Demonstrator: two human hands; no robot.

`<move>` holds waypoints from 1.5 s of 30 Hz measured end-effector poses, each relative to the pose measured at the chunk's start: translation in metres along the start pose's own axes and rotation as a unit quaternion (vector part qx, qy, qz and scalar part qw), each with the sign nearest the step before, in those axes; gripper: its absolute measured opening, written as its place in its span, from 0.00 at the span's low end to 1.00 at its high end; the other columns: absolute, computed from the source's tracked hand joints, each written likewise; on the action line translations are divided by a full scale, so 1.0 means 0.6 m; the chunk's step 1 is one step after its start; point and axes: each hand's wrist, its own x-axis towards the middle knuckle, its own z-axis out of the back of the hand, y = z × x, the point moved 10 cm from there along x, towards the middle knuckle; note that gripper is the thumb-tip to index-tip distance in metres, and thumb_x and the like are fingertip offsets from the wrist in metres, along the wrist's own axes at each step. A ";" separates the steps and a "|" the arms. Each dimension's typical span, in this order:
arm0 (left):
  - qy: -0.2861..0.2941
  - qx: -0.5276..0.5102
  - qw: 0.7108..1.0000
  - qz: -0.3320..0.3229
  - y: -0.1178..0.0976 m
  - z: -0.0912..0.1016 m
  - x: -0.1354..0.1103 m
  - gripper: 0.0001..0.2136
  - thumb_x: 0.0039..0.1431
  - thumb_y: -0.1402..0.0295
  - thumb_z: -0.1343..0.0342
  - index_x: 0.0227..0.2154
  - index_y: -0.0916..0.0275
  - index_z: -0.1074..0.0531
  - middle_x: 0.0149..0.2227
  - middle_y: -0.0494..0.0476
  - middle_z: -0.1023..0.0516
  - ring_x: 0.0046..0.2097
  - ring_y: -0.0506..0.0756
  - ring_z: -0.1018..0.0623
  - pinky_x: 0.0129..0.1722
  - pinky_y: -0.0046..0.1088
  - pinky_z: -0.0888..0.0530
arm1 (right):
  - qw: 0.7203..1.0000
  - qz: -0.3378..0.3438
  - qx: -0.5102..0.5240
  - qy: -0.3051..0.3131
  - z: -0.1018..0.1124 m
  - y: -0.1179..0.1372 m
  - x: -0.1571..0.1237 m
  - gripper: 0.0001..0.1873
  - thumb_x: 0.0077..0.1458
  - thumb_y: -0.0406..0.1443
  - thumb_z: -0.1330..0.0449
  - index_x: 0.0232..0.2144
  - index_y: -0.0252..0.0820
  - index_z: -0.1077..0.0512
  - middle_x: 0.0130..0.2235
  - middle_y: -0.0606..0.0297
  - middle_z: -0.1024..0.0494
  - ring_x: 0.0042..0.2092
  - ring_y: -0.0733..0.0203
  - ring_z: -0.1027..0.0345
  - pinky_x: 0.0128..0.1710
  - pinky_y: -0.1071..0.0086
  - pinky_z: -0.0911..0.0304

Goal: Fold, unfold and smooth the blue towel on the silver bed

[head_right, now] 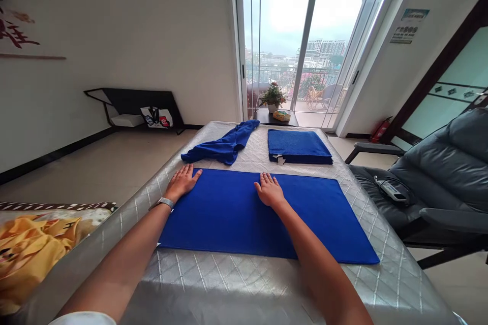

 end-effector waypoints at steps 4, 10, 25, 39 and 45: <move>0.002 -0.002 1.000 0.010 0.004 -0.004 0.002 0.38 0.70 0.47 0.69 0.70 0.74 0.47 0.72 0.70 0.46 0.72 0.63 0.46 0.70 0.44 0.49 | 1.000 -0.001 -0.015 -0.014 -0.006 -0.018 0.004 0.39 0.70 0.50 0.69 0.73 0.31 0.56 0.74 0.60 0.57 0.74 0.59 0.68 0.72 0.61 0.71; 0.008 -0.015 1.000 0.012 0.005 -0.004 0.001 0.39 0.70 0.46 0.70 0.70 0.74 0.47 0.72 0.69 0.47 0.72 0.63 0.46 0.71 0.43 0.51 | 0.998 -0.044 -0.049 -0.016 0.006 -0.122 -0.017 0.40 0.69 0.51 0.70 0.73 0.32 0.55 0.74 0.60 0.57 0.74 0.59 0.67 0.72 0.61 0.70; 0.005 0.019 1.000 0.018 -0.004 0.022 -0.010 0.37 0.70 0.48 0.67 0.70 0.75 0.47 0.72 0.71 0.49 0.73 0.64 0.47 0.70 0.45 0.50 | 0.977 -0.190 -0.085 -0.053 0.047 -0.422 -0.111 0.40 0.69 0.49 0.69 0.72 0.27 0.54 0.74 0.54 0.55 0.74 0.54 0.64 0.72 0.57 0.65; -0.022 -0.115 0.942 -0.315 -0.404 0.031 -0.121 0.26 0.74 0.58 0.66 0.63 0.67 0.33 0.66 0.66 0.32 0.68 0.57 0.36 0.68 0.39 0.40 | 0.978 -0.189 -0.065 -0.061 0.052 -0.410 -0.112 0.40 0.68 0.49 0.68 0.72 0.27 0.55 0.74 0.56 0.56 0.74 0.54 0.65 0.72 0.58 0.66; 0.081 -0.081 0.938 -0.326 -0.473 -0.024 -0.157 0.33 0.72 0.47 0.70 0.72 0.61 0.50 0.73 0.60 0.48 0.73 0.58 0.49 0.72 0.41 0.52 | 0.979 -0.180 -0.072 -0.063 0.047 -0.415 -0.110 0.41 0.68 0.49 0.70 0.72 0.27 0.54 0.74 0.55 0.56 0.74 0.54 0.65 0.72 0.57 0.66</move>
